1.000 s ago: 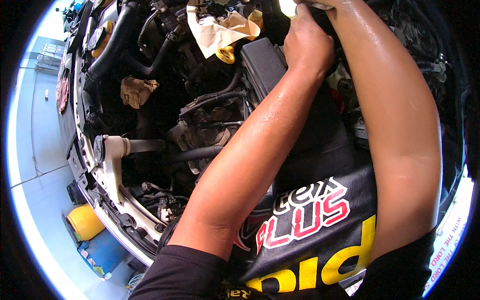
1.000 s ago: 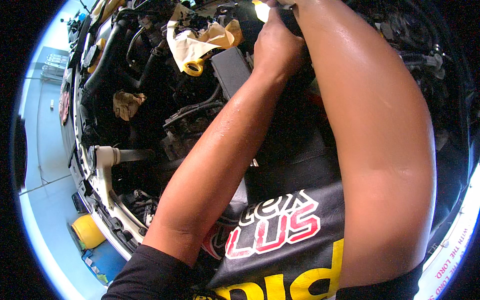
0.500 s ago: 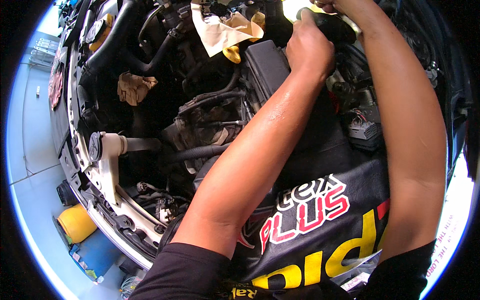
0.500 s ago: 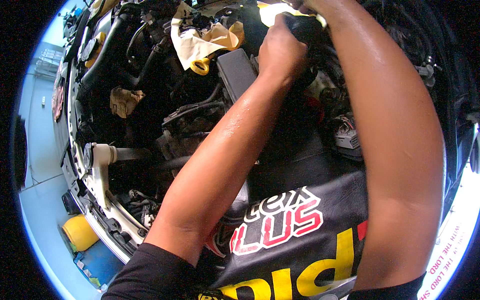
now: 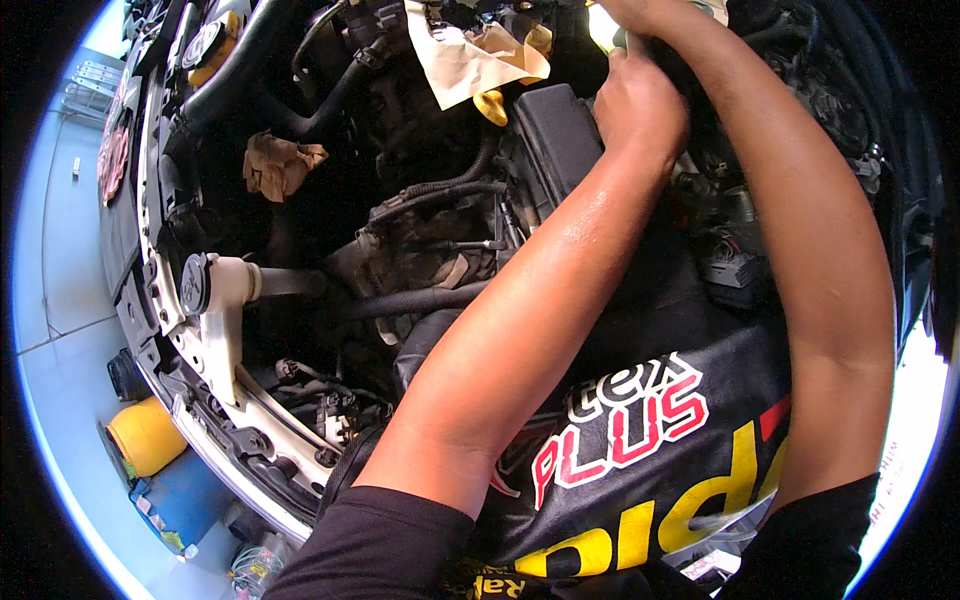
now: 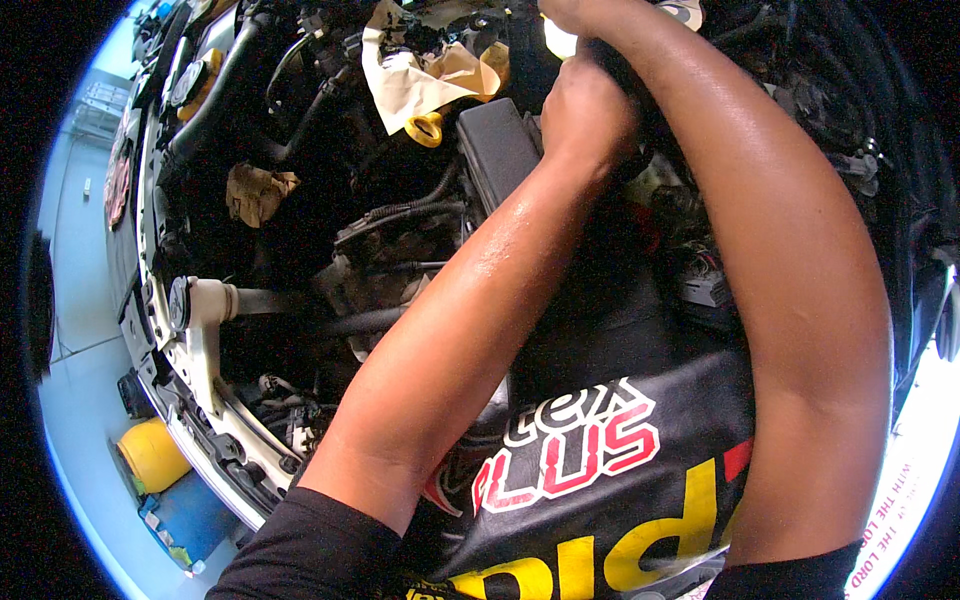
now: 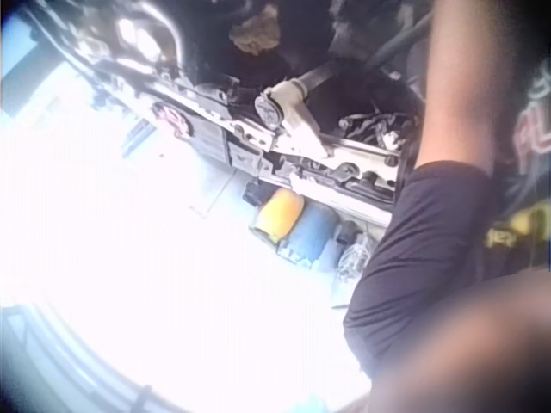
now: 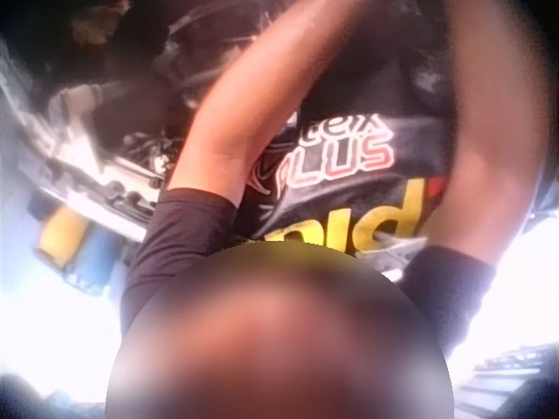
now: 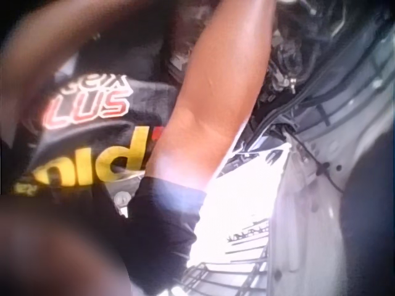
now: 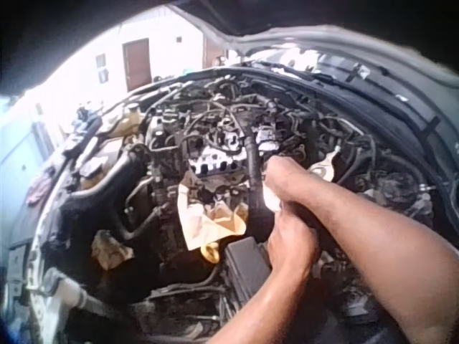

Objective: The person works on a car engine with the hood open, using a flashlight to inspect components and a rag to wipe surfaces. They reach into the engine bay, adjust parts, and continue cleaning and inspecting throughout the clip.

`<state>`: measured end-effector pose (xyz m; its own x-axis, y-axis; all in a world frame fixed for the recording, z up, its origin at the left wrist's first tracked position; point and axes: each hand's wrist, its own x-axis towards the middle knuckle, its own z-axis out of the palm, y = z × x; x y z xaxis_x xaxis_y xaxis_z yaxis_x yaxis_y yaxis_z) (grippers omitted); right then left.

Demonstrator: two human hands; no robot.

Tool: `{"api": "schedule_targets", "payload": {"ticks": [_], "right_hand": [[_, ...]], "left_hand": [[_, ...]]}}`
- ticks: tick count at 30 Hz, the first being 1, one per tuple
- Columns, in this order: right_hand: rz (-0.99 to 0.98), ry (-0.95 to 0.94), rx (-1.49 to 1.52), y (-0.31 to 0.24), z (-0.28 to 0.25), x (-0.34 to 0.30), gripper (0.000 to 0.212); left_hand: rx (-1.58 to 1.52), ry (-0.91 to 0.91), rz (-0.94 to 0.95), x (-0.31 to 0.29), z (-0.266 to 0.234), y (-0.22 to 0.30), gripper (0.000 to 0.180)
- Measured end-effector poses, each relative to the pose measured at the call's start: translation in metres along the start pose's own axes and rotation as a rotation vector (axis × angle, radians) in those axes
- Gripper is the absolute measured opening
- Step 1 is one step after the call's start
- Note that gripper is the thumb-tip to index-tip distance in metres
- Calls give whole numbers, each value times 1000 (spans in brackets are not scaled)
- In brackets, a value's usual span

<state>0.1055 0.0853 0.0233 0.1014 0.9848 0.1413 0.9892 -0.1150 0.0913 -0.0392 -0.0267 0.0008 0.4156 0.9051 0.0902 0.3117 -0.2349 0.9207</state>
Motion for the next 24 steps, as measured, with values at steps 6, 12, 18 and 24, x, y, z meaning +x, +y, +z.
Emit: {"api": "schedule_targets", "payload": {"ticks": [6, 12, 18, 24], "right_hand": [[132, -18, 33, -20, -21, -14, 19], [-30, -129, -87, -33, -67, -23, 20], [-148, -208, -316, -33, -90, -35, 18], [-127, -91, -370, -25, -75, -37, 17]], "left_hand": [[-4, -24, 9, 2, -1, 0, 39], [3, -19, 11, 2, -1, 1, 33], [7, 19, 20, 0, -2, 3, 29], [2, 22, 26, 0, -1, 2, 33]]}}
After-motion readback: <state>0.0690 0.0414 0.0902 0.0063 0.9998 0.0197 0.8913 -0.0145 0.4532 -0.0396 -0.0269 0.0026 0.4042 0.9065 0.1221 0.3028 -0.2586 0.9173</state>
